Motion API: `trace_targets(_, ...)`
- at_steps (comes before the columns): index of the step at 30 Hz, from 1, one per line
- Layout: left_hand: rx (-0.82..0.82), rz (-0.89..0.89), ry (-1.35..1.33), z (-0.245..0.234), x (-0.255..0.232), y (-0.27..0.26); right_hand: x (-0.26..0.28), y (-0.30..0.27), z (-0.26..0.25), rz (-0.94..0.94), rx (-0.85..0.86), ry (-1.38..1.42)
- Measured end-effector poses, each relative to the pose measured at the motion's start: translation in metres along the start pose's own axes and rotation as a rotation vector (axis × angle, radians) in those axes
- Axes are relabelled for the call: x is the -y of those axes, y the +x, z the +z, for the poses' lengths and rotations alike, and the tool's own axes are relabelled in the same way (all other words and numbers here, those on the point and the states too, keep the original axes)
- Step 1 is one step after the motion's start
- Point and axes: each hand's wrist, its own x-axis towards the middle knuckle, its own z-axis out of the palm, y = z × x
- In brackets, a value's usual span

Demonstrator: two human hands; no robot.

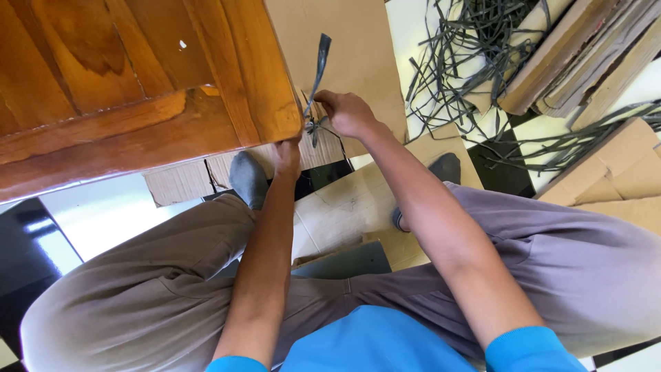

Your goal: Packaging a wooden furniture piece by securing its legs to cardboard using plastic ties.

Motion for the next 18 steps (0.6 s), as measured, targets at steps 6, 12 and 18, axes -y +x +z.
trace_targets(6,-0.062,-0.027,0.097,0.004,-0.016,-0.004,-0.008,0.021,0.015,0.038,0.135,-0.229)
trace_targets(12,-0.141,-0.067,0.230,-0.004,-0.011,-0.006,-0.025,0.045,0.030,0.171,0.227,-0.234)
trace_targets(18,-0.212,-0.096,0.354,-0.007,0.006,0.005,-0.039,0.053,0.042,0.243,0.267,-0.243)
